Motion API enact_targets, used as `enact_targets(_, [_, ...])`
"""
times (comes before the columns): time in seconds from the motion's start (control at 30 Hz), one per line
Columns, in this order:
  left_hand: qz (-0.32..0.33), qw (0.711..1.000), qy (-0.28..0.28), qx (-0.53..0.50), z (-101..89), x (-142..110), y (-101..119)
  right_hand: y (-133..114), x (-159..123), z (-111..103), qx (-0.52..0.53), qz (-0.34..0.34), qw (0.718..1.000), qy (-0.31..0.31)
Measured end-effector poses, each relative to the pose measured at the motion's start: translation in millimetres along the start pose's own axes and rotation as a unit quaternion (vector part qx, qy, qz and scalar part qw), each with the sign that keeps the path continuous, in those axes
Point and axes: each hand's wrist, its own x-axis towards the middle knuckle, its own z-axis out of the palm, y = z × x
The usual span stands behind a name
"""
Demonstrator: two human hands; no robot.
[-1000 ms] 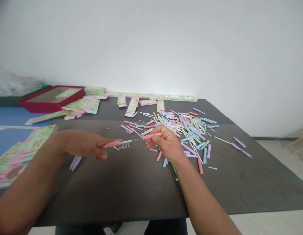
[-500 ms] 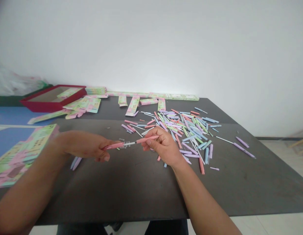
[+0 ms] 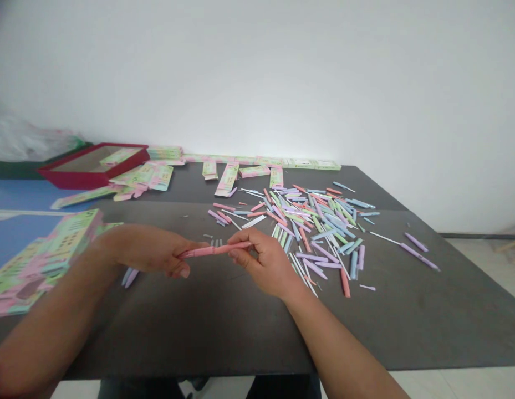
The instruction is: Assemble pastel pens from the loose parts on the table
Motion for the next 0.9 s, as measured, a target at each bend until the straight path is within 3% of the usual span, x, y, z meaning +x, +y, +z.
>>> enact_targets(0.23, [0.013,1.0,0.0,0.0,1.8,0.6,0.6,-0.8,-1.1,-0.9,-0.072,-0.041,0.996,0.028])
enact_targets(0.6, [0.004,1.0,0.007,0.01,2.0,-0.5,2.3,-3.6,-4.6,6.0,-0.049,-0.048,0.998,-0.015])
enact_targets(0.9, [-0.012,0.998,0.03,0.058,4.4,-0.5,-1.8,-4.5,-2.0,-0.7,-0.178,-0.094,0.98,0.004])
